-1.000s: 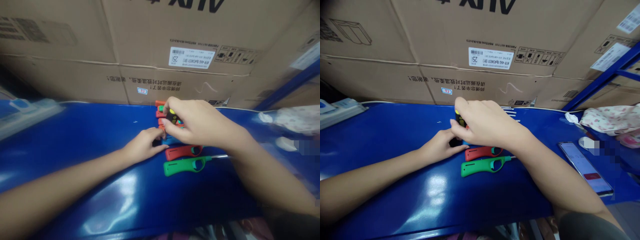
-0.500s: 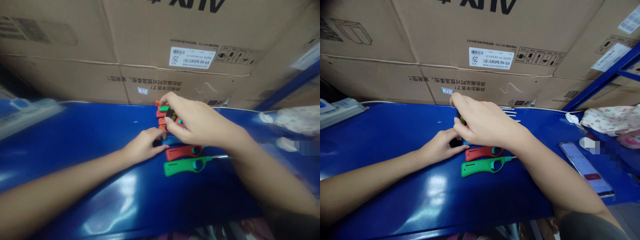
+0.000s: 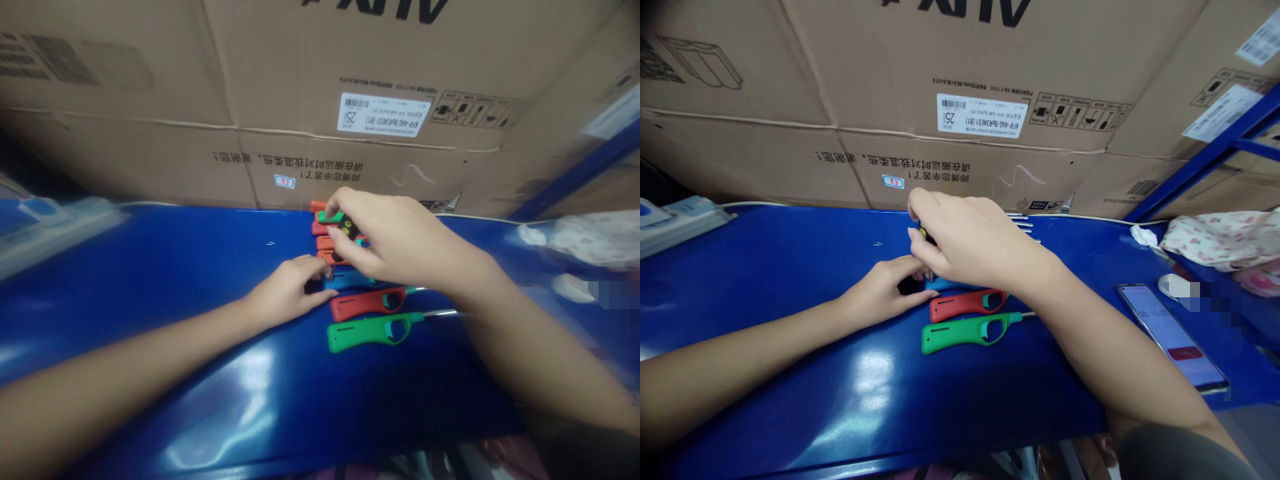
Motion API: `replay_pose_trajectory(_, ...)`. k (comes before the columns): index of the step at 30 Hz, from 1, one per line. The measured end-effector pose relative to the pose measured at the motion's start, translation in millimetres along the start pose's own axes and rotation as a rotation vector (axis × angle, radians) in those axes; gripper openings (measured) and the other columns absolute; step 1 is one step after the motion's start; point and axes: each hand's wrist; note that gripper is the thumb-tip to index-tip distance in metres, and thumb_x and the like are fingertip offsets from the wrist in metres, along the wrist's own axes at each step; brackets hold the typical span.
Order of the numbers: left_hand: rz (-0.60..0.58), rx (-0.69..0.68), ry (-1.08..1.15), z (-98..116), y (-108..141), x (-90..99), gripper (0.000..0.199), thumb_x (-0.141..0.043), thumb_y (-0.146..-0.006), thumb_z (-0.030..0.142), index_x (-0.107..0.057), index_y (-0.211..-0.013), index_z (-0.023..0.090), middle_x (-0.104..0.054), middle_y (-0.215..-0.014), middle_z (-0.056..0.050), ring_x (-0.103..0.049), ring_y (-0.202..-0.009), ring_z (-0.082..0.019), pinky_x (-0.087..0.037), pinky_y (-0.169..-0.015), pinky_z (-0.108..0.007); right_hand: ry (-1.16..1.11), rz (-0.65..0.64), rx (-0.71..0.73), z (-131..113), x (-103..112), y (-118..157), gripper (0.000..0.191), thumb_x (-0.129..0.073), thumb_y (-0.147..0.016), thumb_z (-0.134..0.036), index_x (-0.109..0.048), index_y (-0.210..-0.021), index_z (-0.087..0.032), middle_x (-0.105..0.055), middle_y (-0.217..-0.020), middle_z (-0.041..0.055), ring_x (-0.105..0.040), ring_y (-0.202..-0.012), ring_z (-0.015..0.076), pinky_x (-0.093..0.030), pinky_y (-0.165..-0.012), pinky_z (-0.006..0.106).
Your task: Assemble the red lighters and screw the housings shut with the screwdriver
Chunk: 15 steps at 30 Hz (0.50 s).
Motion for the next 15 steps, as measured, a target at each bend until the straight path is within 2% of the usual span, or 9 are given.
replay_pose_trajectory(2,0.013,-0.008,-0.004,-0.1,0.1,-0.1,0.018,-0.071,-0.088,0.028,-0.059,-0.096,0.018,-0.065,-0.089,-0.002,-0.062,-0.081,-0.017,-0.051,-0.075,-0.029,-0.005,-0.013,-0.007,0.1,0.2,0.2,0.025,-0.045,-0.097,-0.035,-0.058,-0.106,-0.015,-0.071,-0.092,0.0091,-0.061,-0.072,0.0204,-0.031,-0.059,0.030)
replay_pose_trajectory(5,0.004,-0.006,-0.006,0.3,-0.2,0.1,0.018,-0.071,-0.088,0.028,-0.060,-0.096,0.018,-0.065,-0.089,-0.003,-0.062,-0.082,-0.017,-0.051,-0.076,-0.029,0.009,-0.021,0.000,1.1,1.5,1.4,0.029,-0.045,-0.097,-0.040,-0.059,-0.104,-0.016,-0.070,-0.084,0.0066,-0.060,-0.067,0.0198,-0.029,-0.057,0.030)
replay_pose_trajectory(9,0.027,-0.031,-0.009,0.8,-0.5,0.3,0.017,-0.072,-0.087,0.026,-0.059,-0.093,0.017,-0.065,-0.086,-0.002,-0.062,-0.078,-0.016,-0.050,-0.073,-0.027,-0.033,-0.019,0.062,2.7,3.3,3.0,0.029,-0.047,-0.095,-0.035,-0.057,-0.113,-0.015,-0.071,-0.098,0.0087,-0.063,-0.076,0.0198,-0.031,-0.058,0.029)
replay_pose_trajectory(12,0.022,-0.037,-0.006,0.8,-0.9,0.4,0.017,-0.072,-0.087,0.025,-0.059,-0.094,0.017,-0.065,-0.087,-0.002,-0.061,-0.079,-0.016,-0.050,-0.073,-0.027,0.011,-0.010,0.047,3.6,2.4,2.8,0.032,-0.046,-0.097,-0.043,-0.060,-0.103,-0.016,-0.071,-0.086,0.0070,-0.062,-0.071,0.0200,-0.029,-0.056,0.030)
replay_pose_trajectory(15,0.016,-0.030,-0.006,0.5,-1.4,0.7,0.017,-0.072,-0.087,0.026,-0.059,-0.093,0.017,-0.064,-0.086,-0.001,-0.061,-0.078,-0.016,-0.049,-0.072,-0.027,0.031,0.018,0.060,3.9,0.4,2.1,0.030,-0.045,-0.096,-0.037,-0.059,-0.110,-0.015,-0.072,-0.097,0.0090,-0.064,-0.078,0.0215,-0.031,-0.059,0.030)
Point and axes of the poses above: each hand's wrist, its own y-axis away from the middle knuckle, its own x-axis out of the back of the hand, z = x × y
